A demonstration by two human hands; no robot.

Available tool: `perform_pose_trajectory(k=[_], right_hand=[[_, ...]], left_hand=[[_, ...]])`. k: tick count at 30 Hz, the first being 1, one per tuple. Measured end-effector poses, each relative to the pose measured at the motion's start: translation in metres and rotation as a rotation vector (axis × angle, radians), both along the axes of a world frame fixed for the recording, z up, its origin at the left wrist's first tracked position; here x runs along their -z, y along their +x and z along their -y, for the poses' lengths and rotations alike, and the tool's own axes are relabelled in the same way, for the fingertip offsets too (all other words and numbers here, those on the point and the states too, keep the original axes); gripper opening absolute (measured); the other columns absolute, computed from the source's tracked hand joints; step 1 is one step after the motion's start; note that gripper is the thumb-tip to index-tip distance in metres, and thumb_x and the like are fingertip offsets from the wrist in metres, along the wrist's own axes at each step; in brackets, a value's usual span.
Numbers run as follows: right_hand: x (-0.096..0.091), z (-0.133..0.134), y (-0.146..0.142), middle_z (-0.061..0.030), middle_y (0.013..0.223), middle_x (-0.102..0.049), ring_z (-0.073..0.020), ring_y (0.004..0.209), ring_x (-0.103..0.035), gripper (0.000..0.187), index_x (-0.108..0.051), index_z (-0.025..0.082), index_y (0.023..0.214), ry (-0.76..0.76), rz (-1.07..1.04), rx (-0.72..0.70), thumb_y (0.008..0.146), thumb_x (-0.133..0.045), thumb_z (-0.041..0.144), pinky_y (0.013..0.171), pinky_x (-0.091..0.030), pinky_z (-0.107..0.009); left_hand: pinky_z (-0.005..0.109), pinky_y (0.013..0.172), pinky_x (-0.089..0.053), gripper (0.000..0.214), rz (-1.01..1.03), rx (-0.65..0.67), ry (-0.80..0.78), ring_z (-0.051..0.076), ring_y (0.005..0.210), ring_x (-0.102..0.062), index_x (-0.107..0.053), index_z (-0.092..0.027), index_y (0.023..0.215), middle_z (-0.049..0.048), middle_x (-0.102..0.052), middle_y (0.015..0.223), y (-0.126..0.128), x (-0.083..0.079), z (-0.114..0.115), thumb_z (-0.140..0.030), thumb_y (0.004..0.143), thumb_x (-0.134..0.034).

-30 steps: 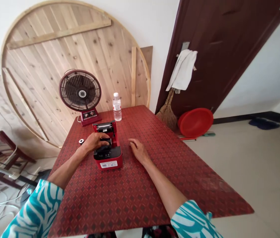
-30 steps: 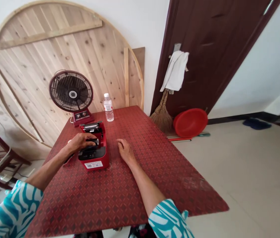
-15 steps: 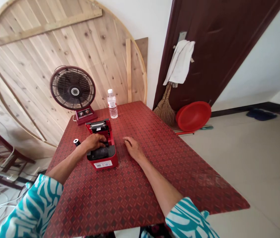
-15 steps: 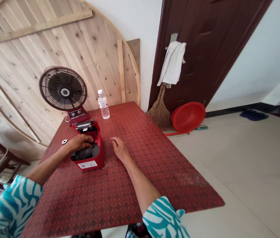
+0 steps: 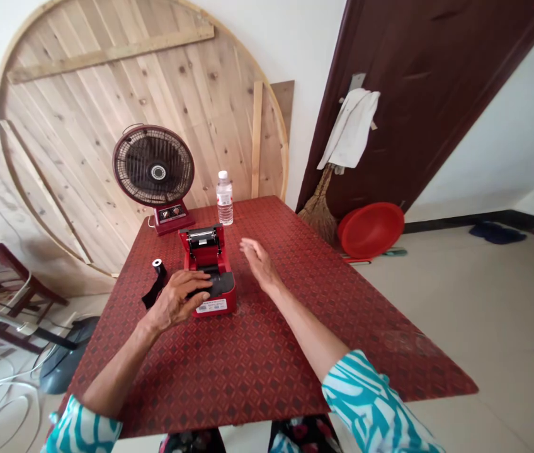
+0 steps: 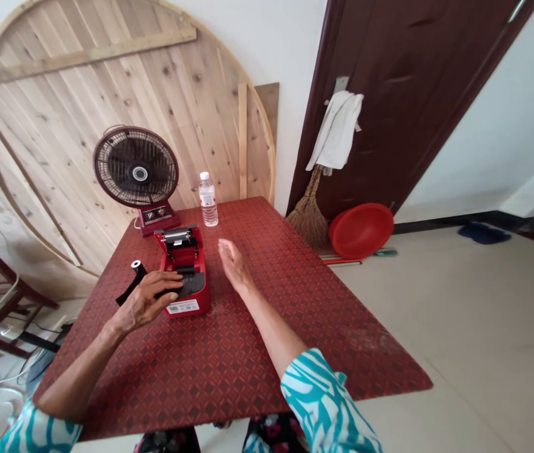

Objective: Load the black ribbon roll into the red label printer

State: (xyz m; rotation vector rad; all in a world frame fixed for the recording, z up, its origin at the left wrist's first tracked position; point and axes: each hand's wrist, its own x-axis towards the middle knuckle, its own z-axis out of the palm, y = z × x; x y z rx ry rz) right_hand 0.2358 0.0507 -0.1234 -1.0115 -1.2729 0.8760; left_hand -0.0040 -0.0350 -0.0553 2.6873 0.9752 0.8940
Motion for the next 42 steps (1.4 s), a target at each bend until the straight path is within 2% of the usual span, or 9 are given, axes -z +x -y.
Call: perform_pose_trajectory(k=[6, 13, 18, 24, 27, 30, 33, 38, 42], right_hand=[[-0.058, -0.027, -0.034, -0.003, 0.128, -0.057, -0.0203, 0.117, -0.052, 0.04, -0.055, 0.028, 0.116, -0.01, -0.136, -0.001, 0.084, -0.046, 0.05, 0.1, -0.039, -0.043], [-0.076, -0.024, -0.057, -0.0026, 0.096, -0.069, -0.0182, 0.094, -0.06, 0.038, -0.057, 0.022, 0.111, 0.079, -0.096, -0.036, 0.086, -0.04, 0.045, 0.093, -0.044, -0.037], [-0.068, 0.017, -0.048, -0.0019, 0.095, -0.068, -0.0175, 0.101, -0.059, 0.037, -0.058, 0.023, 0.112, 0.193, 0.034, -0.022, 0.09, -0.037, 0.045, 0.097, -0.041, -0.035], [-0.029, 0.064, -0.039, -0.0035, 0.105, -0.069, -0.0184, 0.107, -0.059, 0.039, -0.053, 0.027, 0.121, 0.257, 0.214, -0.061, 0.093, -0.032, 0.045, 0.098, -0.041, -0.036], [-0.016, 0.068, -0.039, -0.0045, 0.109, -0.068, -0.0202, 0.113, -0.056, 0.041, -0.052, 0.027, 0.123, 0.333, 0.289, -0.046, 0.094, -0.03, 0.045, 0.101, -0.039, -0.04], [-0.013, 0.068, -0.038, -0.0049, 0.113, -0.067, -0.0206, 0.121, -0.051, 0.041, -0.053, 0.027, 0.123, 0.381, 0.333, -0.043, 0.094, -0.029, 0.044, 0.105, -0.035, -0.042], [-0.013, 0.068, -0.036, -0.0049, 0.115, -0.066, -0.0199, 0.122, -0.051, 0.04, -0.053, 0.026, 0.123, 0.398, 0.345, -0.049, 0.095, -0.028, 0.041, 0.106, -0.035, -0.041], [-0.01, 0.07, -0.033, -0.0048, 0.117, -0.066, -0.0191, 0.123, -0.05, 0.038, -0.054, 0.026, 0.122, 0.426, 0.358, -0.059, 0.096, -0.028, 0.036, 0.105, -0.036, -0.041], [-0.013, 0.073, -0.034, -0.0044, 0.118, -0.065, -0.0195, 0.122, -0.05, 0.04, -0.056, 0.027, 0.12, 0.361, 0.331, -0.075, 0.095, -0.028, 0.04, 0.106, -0.036, -0.042]], left_hand=[[0.044, 0.097, -0.039, 0.021, -0.038, -0.043, 0.257, 0.023, 0.113, -0.053, -0.064, -0.02, 0.106, 0.0095, -0.063, 0.111, 0.003, 0.01, 0.004, -0.024, 0.087, -0.055], [0.047, 0.1, -0.036, 0.021, -0.037, -0.088, 0.321, 0.022, 0.104, -0.055, -0.065, -0.02, 0.104, 0.0078, -0.062, 0.1, 0.007, 0.013, 0.009, -0.025, 0.087, -0.053], [0.053, 0.104, -0.03, 0.021, 0.005, -0.155, 0.38, 0.027, 0.121, -0.042, -0.068, -0.024, 0.101, 0.0089, -0.055, 0.117, 0.007, 0.016, 0.01, -0.026, 0.085, -0.056], [0.055, 0.106, -0.025, 0.023, 0.004, -0.187, 0.327, 0.032, 0.134, -0.027, -0.069, -0.028, 0.102, 0.0082, -0.04, 0.139, 0.004, 0.018, 0.011, -0.031, 0.087, -0.052], [0.053, 0.109, -0.02, 0.03, -0.016, -0.169, 0.254, 0.027, 0.13, -0.036, -0.063, -0.027, 0.113, 0.0088, -0.046, 0.135, -0.003, 0.022, 0.01, -0.034, 0.09, -0.045], [0.048, 0.109, -0.021, 0.038, 0.042, -0.238, 0.202, 0.022, 0.123, -0.045, -0.052, -0.021, 0.126, 0.0112, -0.053, 0.129, -0.013, 0.025, 0.007, -0.033, 0.094, -0.036], [0.045, 0.107, -0.024, 0.036, 0.066, -0.329, 0.201, 0.022, 0.119, -0.048, -0.057, -0.021, 0.12, 0.0101, -0.058, 0.124, -0.02, 0.027, 0.004, -0.03, 0.094, -0.034], [0.047, 0.106, -0.023, 0.032, 0.055, -0.351, 0.212, 0.023, 0.119, -0.048, -0.063, -0.023, 0.111, 0.0067, -0.064, 0.115, -0.02, 0.029, 0.001, -0.026, 0.093, -0.036], [0.047, 0.104, -0.027, 0.032, 0.117, -0.362, 0.192, 0.023, 0.118, -0.049, -0.064, -0.023, 0.109, 0.0071, -0.063, 0.115, -0.019, 0.032, 0.002, -0.027, 0.093, -0.037]])
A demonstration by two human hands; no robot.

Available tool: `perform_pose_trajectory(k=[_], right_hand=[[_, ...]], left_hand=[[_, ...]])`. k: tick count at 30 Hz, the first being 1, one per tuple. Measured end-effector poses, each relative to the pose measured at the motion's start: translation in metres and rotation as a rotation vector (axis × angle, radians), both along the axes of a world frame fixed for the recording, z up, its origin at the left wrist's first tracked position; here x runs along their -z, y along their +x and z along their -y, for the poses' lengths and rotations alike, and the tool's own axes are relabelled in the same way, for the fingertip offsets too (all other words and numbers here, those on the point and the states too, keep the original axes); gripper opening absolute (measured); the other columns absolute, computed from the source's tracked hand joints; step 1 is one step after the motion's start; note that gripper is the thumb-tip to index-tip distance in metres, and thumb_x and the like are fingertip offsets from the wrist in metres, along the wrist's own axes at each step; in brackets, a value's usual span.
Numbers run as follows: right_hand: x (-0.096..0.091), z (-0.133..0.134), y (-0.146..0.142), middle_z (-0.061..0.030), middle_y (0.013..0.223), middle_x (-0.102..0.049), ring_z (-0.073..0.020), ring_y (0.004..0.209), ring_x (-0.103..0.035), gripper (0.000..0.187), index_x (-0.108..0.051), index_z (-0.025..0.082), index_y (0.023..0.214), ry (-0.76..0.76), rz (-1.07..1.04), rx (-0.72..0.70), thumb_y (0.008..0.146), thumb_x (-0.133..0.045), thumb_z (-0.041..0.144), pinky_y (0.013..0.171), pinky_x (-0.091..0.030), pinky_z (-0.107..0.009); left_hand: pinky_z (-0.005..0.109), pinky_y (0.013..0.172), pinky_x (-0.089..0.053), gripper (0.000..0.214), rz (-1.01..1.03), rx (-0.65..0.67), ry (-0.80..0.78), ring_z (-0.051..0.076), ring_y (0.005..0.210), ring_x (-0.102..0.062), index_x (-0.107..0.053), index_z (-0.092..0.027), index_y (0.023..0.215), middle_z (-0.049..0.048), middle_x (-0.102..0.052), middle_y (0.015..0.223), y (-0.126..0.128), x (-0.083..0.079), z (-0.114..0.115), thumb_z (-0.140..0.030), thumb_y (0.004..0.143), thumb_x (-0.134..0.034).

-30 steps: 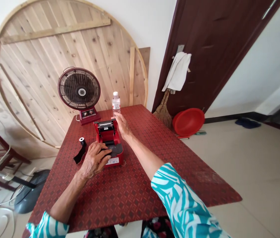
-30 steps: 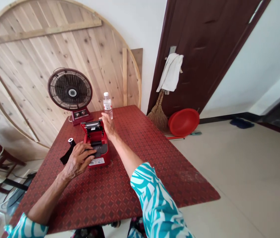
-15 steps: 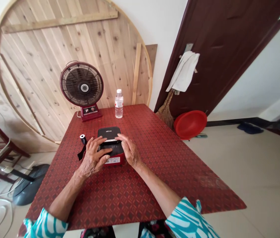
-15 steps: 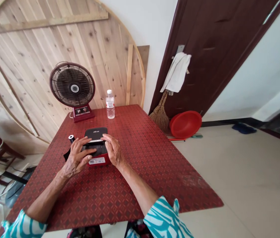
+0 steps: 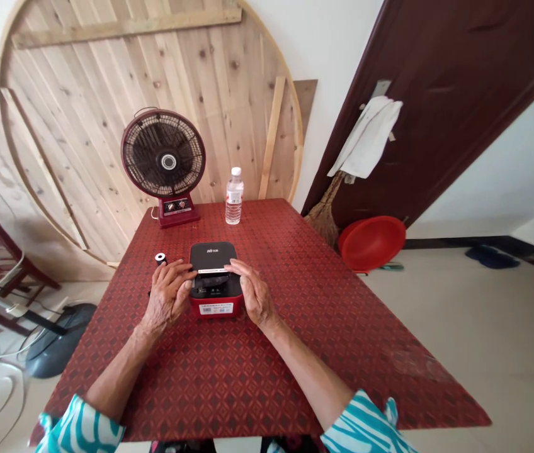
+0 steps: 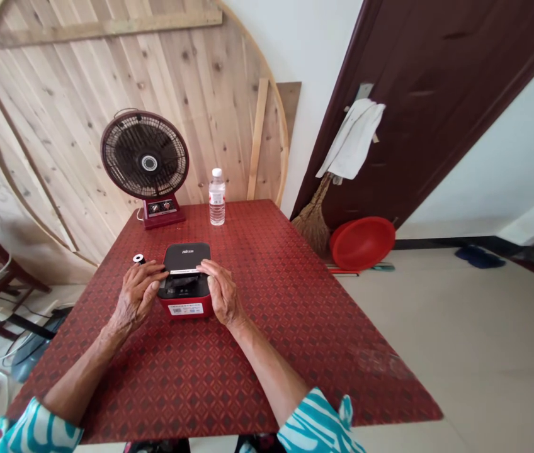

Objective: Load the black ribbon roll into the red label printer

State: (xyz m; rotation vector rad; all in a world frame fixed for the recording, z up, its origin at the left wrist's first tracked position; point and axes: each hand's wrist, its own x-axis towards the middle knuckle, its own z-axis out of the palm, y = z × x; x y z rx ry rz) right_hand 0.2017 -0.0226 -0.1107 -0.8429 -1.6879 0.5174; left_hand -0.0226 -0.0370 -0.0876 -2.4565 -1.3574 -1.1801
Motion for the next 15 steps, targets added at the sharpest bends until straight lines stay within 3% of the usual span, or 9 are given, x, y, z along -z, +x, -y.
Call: perform_pose_trajectory(k=[3, 7, 10, 15], right_hand=[[0.0, -0.001, -0.003, -0.0039, 0.125, -0.06, -0.0188, 0.123, -0.05, 0.041, -0.059, 0.027, 0.116, -0.081, -0.129, 0.02, 0.095, -0.026, 0.042, 0.108, -0.036, -0.04], [0.017, -0.016, -0.003, -0.0073, 0.127, -0.058, -0.0196, 0.121, -0.051, 0.043, -0.052, 0.024, 0.122, -0.157, -0.398, 0.181, 0.094, -0.029, 0.047, 0.102, -0.041, -0.041], [0.036, -0.031, 0.001, -0.0101, 0.122, -0.06, -0.0209, 0.116, -0.055, 0.047, -0.052, 0.022, 0.122, -0.288, -0.418, 0.254, 0.091, -0.031, 0.051, 0.1, -0.042, -0.043], [0.047, -0.042, 0.004, -0.01, 0.117, -0.063, -0.0218, 0.109, -0.059, 0.046, -0.055, 0.022, 0.116, -0.397, -0.396, 0.195, 0.088, -0.035, 0.053, 0.096, -0.045, -0.043]], left_hand=[[0.043, 0.1, -0.036, 0.033, 0.099, -0.019, -0.046, 0.022, 0.114, -0.051, -0.059, -0.022, 0.117, 0.0092, -0.059, 0.119, 0.002, 0.0, 0.005, -0.033, 0.093, -0.039], [0.038, 0.095, -0.042, 0.035, 0.276, -0.071, -0.089, 0.021, 0.109, -0.053, -0.055, -0.021, 0.12, 0.0089, -0.058, 0.116, 0.006, -0.005, 0.011, -0.038, 0.09, -0.046], [0.037, 0.093, -0.044, 0.032, 0.356, -0.086, -0.106, 0.021, 0.105, -0.055, -0.058, -0.022, 0.113, 0.0071, -0.06, 0.109, 0.008, -0.008, 0.013, -0.039, 0.088, -0.05], [0.033, 0.088, -0.048, 0.033, 0.538, -0.116, -0.206, 0.02, 0.1, -0.059, -0.061, -0.02, 0.106, 0.0066, -0.063, 0.104, 0.005, -0.009, 0.011, -0.044, 0.085, -0.052]])
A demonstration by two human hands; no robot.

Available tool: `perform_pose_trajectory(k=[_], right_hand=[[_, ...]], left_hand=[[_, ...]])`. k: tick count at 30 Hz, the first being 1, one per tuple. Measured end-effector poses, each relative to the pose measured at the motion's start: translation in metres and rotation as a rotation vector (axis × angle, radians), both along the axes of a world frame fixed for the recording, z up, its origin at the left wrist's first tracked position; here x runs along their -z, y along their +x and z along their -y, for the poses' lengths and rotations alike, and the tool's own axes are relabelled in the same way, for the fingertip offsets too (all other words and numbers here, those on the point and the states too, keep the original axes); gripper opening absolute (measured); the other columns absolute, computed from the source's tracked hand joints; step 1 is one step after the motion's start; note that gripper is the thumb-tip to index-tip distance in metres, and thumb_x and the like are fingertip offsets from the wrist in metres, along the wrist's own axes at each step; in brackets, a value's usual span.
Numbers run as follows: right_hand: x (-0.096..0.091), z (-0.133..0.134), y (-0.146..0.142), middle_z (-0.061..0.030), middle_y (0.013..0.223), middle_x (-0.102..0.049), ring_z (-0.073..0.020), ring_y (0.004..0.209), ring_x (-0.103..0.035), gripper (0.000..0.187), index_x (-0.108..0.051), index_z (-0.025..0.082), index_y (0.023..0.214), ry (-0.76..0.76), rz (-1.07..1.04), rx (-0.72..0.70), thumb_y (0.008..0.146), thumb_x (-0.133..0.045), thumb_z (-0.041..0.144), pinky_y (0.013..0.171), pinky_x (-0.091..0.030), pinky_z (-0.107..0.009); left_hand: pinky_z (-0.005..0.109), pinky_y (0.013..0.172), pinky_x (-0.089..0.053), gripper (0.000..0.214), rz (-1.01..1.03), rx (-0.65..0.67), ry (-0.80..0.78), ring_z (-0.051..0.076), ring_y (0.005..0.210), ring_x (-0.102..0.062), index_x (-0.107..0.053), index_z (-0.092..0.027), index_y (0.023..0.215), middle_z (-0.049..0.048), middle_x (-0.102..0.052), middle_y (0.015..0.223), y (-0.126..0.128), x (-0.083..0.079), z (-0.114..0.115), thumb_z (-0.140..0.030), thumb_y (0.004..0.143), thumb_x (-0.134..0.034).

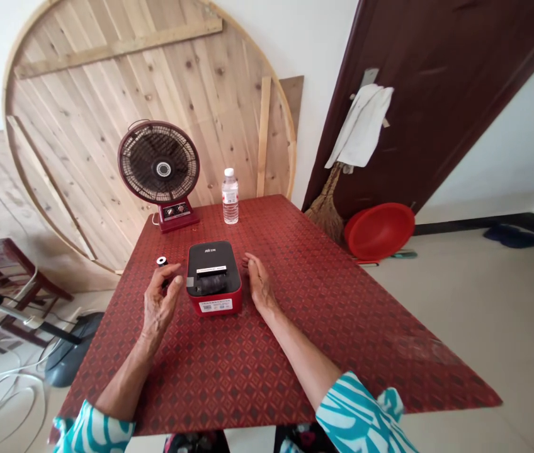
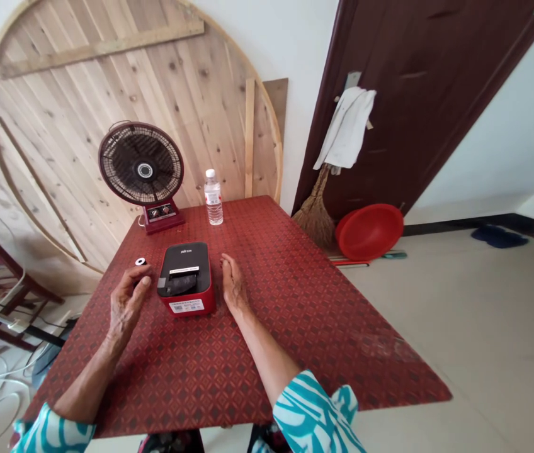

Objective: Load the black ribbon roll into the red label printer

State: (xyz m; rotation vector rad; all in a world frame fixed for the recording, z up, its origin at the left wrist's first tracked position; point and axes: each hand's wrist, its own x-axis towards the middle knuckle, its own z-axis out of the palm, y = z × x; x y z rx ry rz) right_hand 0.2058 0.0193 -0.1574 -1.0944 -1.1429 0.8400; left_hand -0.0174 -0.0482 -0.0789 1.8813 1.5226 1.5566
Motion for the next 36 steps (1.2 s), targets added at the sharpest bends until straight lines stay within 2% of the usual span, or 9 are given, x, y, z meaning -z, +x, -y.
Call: perform_pose_trajectory(k=[5, 9, 13, 18, 23, 27, 30, 33, 36], right_hand=[[0.001, -0.001, -0.001, -0.0106, 0.113, -0.065, -0.022, 0.103, -0.062, 0.046, -0.056, 0.021, 0.116, -0.026, -0.011, -0.053, 0.088, -0.036, 0.052, 0.092, -0.047, -0.043], [0.003, -0.004, -0.001, -0.0099, 0.119, -0.063, -0.0216, 0.107, -0.06, 0.043, -0.057, 0.022, 0.115, 0.005, 0.021, -0.057, 0.087, -0.038, 0.05, 0.094, -0.046, -0.043], [-0.003, -0.001, 0.0, -0.0081, 0.12, -0.062, -0.0213, 0.112, -0.057, 0.04, -0.058, 0.023, 0.113, 0.034, 0.054, -0.032, 0.087, -0.039, 0.046, 0.099, -0.043, -0.044], [-0.009, 0.004, 0.001, -0.0062, 0.119, -0.062, -0.0195, 0.113, -0.056, 0.038, -0.059, 0.025, 0.112, 0.091, 0.094, -0.05, 0.089, -0.038, 0.046, 0.101, -0.04, -0.039], [-0.012, 0.004, 0.001, -0.0084, 0.118, -0.062, -0.0215, 0.111, -0.056, 0.039, -0.059, 0.023, 0.112, 0.061, 0.105, -0.046, 0.088, -0.039, 0.046, 0.1, -0.041, -0.043], [-0.035, 0.023, 0.003, -0.0076, 0.122, -0.059, -0.0208, 0.117, -0.052, 0.039, -0.056, 0.025, 0.118, 0.294, 0.198, 0.003, 0.091, -0.034, 0.042, 0.103, -0.038, -0.042], [-0.053, 0.044, 0.002, -0.0051, 0.122, -0.06, -0.0225, 0.122, -0.049, 0.035, -0.058, 0.028, 0.117, 0.588, 0.443, -0.146, 0.091, -0.037, 0.037, 0.104, -0.034, -0.044], [-0.058, 0.057, -0.002, -0.0037, 0.116, -0.064, -0.0239, 0.118, -0.052, 0.031, -0.06, 0.029, 0.114, 0.738, 0.69, -0.289, 0.087, -0.045, 0.034, 0.102, -0.033, -0.045], [-0.055, 0.059, -0.006, -0.0059, 0.111, -0.066, -0.0235, 0.111, -0.055, 0.03, -0.06, 0.025, 0.112, 0.812, 0.8, -0.299, 0.086, -0.047, 0.032, 0.098, -0.034, -0.045]], left_hand=[[0.033, 0.084, -0.05, 0.041, 0.133, 0.028, -0.127, 0.02, 0.095, -0.062, -0.057, -0.019, 0.113, 0.0077, -0.064, 0.105, 0.009, -0.014, -0.007, -0.046, 0.083, -0.055], [0.041, 0.093, -0.046, 0.056, -0.072, 0.096, -0.126, 0.025, 0.11, -0.056, -0.05, -0.02, 0.125, 0.0099, -0.058, 0.12, 0.027, -0.024, -0.019, -0.041, 0.075, -0.064], [0.051, 0.107, -0.031, 0.072, -0.288, 0.209, -0.104, 0.03, 0.129, -0.038, -0.044, -0.023, 0.132, 0.0118, -0.044, 0.135, 0.032, -0.016, -0.027, -0.036, 0.067, -0.072], [0.051, 0.109, -0.027, 0.072, -0.304, 0.189, -0.098, 0.029, 0.133, -0.033, -0.038, -0.024, 0.136, 0.0128, -0.036, 0.14, 0.027, -0.004, -0.021, -0.037, 0.073, -0.068], [0.051, 0.108, -0.028, 0.077, -0.252, 0.152, -0.116, 0.03, 0.133, -0.032, -0.036, -0.023, 0.137, 0.0142, -0.035, 0.14, 0.023, -0.002, -0.013, -0.043, 0.071, -0.07], [0.049, 0.104, -0.035, 0.077, -0.178, 0.119, -0.14, 0.031, 0.13, -0.037, -0.037, -0.021, 0.136, 0.015, -0.039, 0.136, 0.023, 0.007, -0.011, -0.047, 0.071, -0.069], [0.048, 0.106, -0.034, 0.071, -0.172, 0.113, -0.089, 0.029, 0.13, -0.037, -0.038, -0.022, 0.135, 0.0141, -0.04, 0.137, 0.025, 0.013, -0.007, -0.046, 0.075, -0.066], [0.044, 0.104, -0.035, 0.052, -0.142, 0.077, -0.011, 0.025, 0.126, -0.042, -0.045, -0.021, 0.13, 0.0119, -0.046, 0.133, 0.02, 0.013, -0.002, -0.042, 0.083, -0.056], [0.04, 0.098, -0.04, 0.033, -0.1, -0.009, 0.018, 0.022, 0.112, -0.052, -0.058, -0.02, 0.113, 0.0092, -0.058, 0.116, 0.009, 0.011, 0.002, -0.038, 0.086, -0.05]])
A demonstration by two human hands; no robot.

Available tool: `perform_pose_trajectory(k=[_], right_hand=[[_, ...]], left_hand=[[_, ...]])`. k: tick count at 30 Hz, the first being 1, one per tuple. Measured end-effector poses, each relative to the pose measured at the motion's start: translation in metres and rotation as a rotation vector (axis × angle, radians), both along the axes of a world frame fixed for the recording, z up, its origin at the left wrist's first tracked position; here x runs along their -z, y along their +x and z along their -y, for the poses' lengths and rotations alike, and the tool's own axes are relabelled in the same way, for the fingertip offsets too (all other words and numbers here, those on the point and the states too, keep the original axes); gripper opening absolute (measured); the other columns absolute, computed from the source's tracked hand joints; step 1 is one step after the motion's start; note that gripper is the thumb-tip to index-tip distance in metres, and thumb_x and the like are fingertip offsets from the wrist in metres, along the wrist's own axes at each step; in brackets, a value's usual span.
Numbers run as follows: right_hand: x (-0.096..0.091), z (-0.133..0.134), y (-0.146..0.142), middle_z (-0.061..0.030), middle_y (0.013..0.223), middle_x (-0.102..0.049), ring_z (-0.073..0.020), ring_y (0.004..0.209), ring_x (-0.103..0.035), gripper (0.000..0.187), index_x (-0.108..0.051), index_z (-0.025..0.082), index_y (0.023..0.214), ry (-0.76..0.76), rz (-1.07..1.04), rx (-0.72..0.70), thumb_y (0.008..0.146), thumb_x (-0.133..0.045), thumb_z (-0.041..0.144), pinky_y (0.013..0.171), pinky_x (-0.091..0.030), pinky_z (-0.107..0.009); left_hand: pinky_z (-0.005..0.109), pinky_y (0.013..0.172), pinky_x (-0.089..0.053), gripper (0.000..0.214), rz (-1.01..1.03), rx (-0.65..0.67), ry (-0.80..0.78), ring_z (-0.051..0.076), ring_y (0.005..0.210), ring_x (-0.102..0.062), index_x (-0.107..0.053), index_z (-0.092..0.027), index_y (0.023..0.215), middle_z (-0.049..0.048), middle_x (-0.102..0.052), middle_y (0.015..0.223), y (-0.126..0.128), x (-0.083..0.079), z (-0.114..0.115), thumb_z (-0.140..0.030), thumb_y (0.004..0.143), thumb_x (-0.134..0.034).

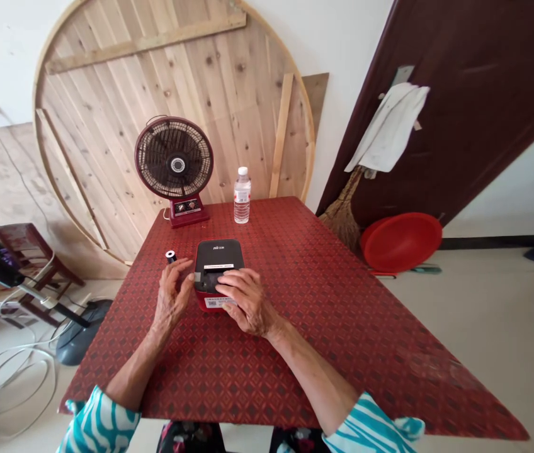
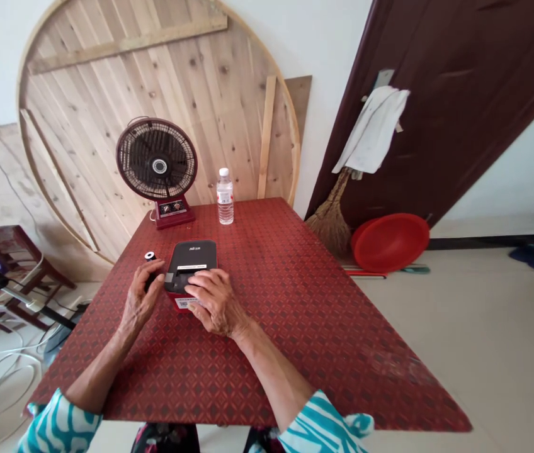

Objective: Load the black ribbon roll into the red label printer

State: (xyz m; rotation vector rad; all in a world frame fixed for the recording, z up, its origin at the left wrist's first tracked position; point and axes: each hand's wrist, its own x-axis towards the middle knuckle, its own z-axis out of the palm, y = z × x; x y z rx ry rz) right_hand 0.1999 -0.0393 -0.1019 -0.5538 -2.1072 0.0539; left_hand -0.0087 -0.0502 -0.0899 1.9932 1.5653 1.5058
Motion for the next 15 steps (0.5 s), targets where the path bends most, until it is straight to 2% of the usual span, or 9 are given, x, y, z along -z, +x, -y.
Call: perform_pose_trajectory(k=[2, 4, 7, 11, 15], right_hand=[[0.002, -0.001, -0.001, -0.0077, 0.108, -0.067, -0.0234, 0.108, -0.056, 0.029, -0.06, 0.021, 0.111, 0.064, -0.014, 0.003, 0.086, -0.047, 0.03, 0.095, -0.035, -0.045], [0.002, -0.001, -0.001, -0.0083, 0.105, -0.067, -0.0232, 0.106, -0.057, 0.029, -0.059, 0.019, 0.11, 0.112, -0.032, 0.003, 0.086, -0.047, 0.03, 0.094, -0.036, -0.045], [0.0, 0.002, -0.001, -0.0082, 0.104, -0.067, -0.0228, 0.104, -0.058, 0.029, -0.058, 0.019, 0.111, 0.133, -0.03, 0.007, 0.086, -0.047, 0.03, 0.095, -0.036, -0.044], [-0.002, 0.005, -0.001, -0.0082, 0.103, -0.067, -0.0228, 0.103, -0.058, 0.029, -0.057, 0.019, 0.111, 0.126, -0.024, 0.013, 0.086, -0.047, 0.03, 0.095, -0.035, -0.044], [-0.001, 0.007, -0.004, -0.0081, 0.102, -0.066, -0.022, 0.101, -0.058, 0.03, -0.056, 0.018, 0.112, 0.111, 0.0, 0.032, 0.085, -0.049, 0.029, 0.096, -0.034, -0.044]], left_hand=[[0.034, 0.086, -0.046, 0.029, 0.082, -0.015, -0.077, 0.019, 0.093, -0.058, -0.061, -0.019, 0.104, 0.007, -0.062, 0.099, -0.005, -0.001, 0.0, -0.039, 0.084, -0.053], [0.027, 0.066, -0.047, 0.032, 0.236, 0.018, -0.218, 0.014, 0.07, -0.058, -0.058, -0.017, 0.101, 0.0032, -0.062, 0.081, -0.006, -0.004, -0.003, -0.041, 0.081, -0.057], [0.02, 0.044, -0.036, 0.038, 0.439, 0.096, -0.437, 0.008, 0.044, -0.046, -0.053, -0.016, 0.099, -0.0046, -0.054, 0.059, -0.001, -0.011, -0.009, -0.045, 0.075, -0.062], [0.018, 0.035, -0.023, 0.043, 0.534, 0.162, -0.61, 0.005, 0.033, -0.037, -0.05, -0.016, 0.098, -0.0086, -0.05, 0.05, 0.0, -0.02, -0.015, -0.047, 0.072, -0.065], [0.017, 0.033, -0.019, 0.043, 0.626, 0.225, -0.646, 0.003, 0.031, -0.035, -0.051, -0.017, 0.099, -0.0084, -0.052, 0.054, -0.006, -0.017, -0.018, -0.046, 0.072, -0.064]])
